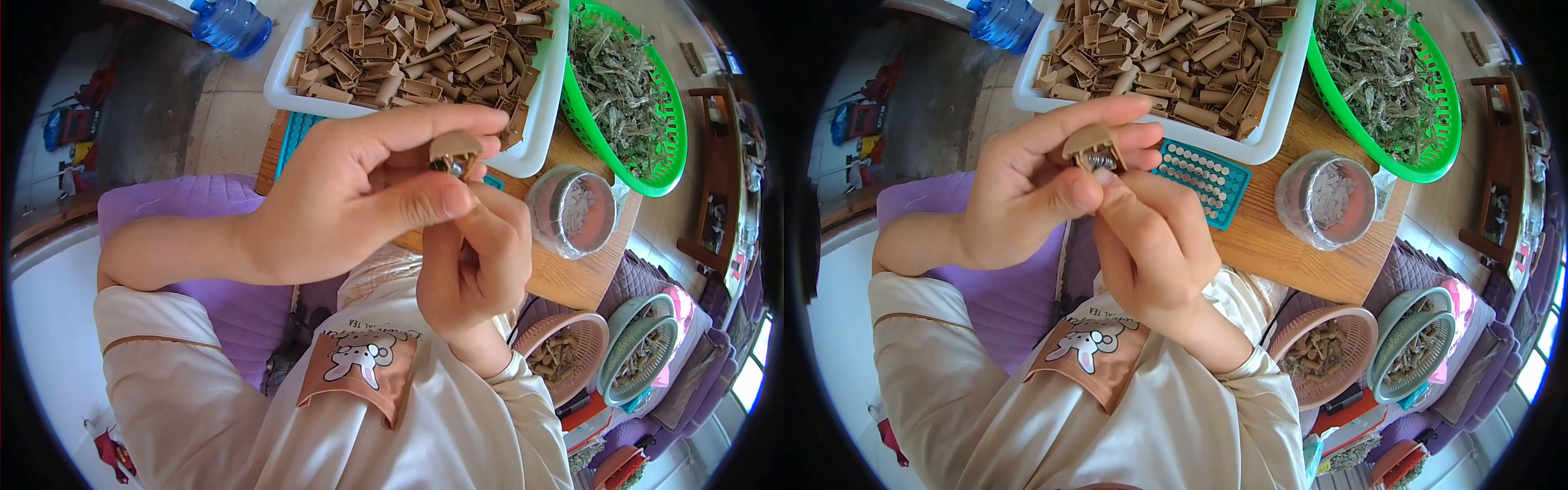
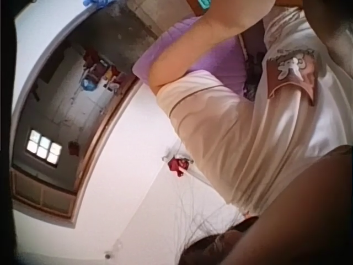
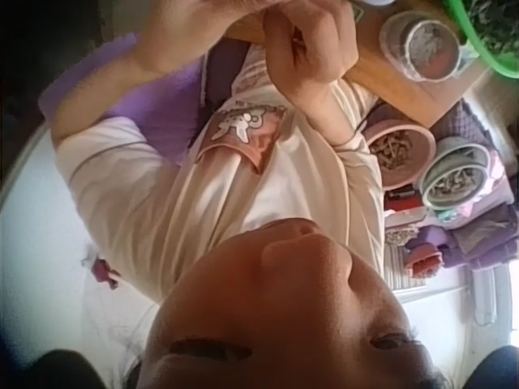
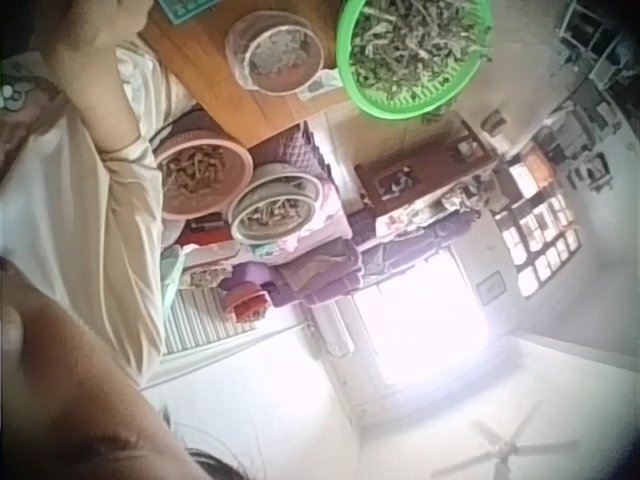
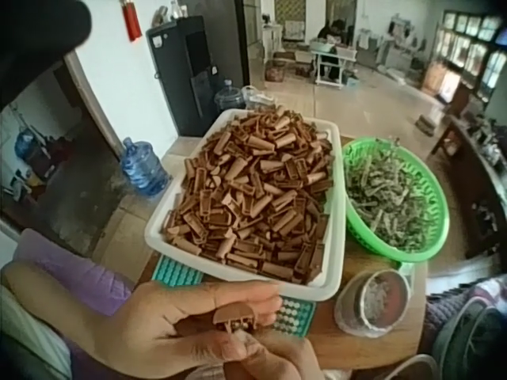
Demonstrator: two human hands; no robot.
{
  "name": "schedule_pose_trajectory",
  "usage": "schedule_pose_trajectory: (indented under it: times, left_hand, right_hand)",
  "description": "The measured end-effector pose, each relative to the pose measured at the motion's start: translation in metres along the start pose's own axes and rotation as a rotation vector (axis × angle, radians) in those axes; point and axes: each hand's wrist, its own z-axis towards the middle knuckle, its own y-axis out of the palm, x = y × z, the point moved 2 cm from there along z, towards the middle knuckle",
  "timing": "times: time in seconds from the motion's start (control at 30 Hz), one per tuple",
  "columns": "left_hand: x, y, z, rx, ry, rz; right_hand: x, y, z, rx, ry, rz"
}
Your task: The person assembles small plastic housings by hand, inserting metal contacts, wires, circuit boards, and springs into them.
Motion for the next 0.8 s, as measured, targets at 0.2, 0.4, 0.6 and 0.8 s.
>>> schedule_pose_trajectory:
  times: [0.2, 0.4, 0.6, 0.8]
  left_hand:
    - [-0.004, 0.0, 0.005, 0.031, -0.159, -0.135]
    - [0.0, -0.006, 0.005, 0.101, -0.178, 0.008]
    - [0.003, -0.007, 0.01, 0.137, -0.157, -0.019]
    - [-0.003, -0.007, 0.01, 0.165, -0.199, -0.173]
  right_hand:
    - [0.007, 0.008, -0.022, 0.275, 0.208, 0.301]
    - [0.004, 0.015, -0.022, 0.221, 0.653, 0.713]
    - [0.006, 0.014, -0.018, 0.275, 0.617, 0.649]
    - [0.007, 0.02, -0.016, 0.195, 0.763, 0.828]
